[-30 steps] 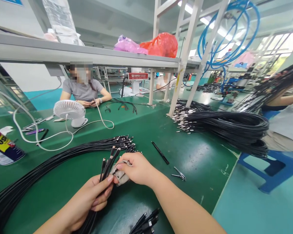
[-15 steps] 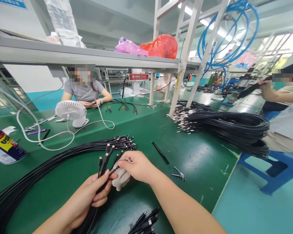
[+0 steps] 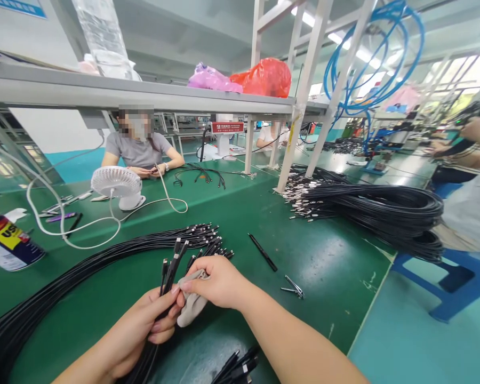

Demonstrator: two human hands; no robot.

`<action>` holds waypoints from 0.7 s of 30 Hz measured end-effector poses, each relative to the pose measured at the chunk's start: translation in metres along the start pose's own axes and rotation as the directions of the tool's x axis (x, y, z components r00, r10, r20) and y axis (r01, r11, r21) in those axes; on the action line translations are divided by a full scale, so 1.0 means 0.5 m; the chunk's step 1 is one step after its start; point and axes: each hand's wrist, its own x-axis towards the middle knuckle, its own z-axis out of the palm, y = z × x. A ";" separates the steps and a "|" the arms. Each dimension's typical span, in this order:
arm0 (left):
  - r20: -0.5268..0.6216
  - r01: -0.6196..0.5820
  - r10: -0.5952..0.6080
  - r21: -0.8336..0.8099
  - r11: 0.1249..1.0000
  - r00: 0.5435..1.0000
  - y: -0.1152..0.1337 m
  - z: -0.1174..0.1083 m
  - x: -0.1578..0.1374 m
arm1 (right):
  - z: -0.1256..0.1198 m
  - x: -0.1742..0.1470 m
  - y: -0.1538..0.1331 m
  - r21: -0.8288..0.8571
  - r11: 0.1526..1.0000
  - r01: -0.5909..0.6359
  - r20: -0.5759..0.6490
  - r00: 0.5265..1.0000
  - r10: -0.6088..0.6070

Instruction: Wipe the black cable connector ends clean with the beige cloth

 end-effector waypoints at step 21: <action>0.053 0.031 -0.032 0.018 0.999 0.998 -0.015 -0.005 0.011 | -0.023 -0.003 0.012 -0.032 0.999 -0.027 0.035 0.999 0.028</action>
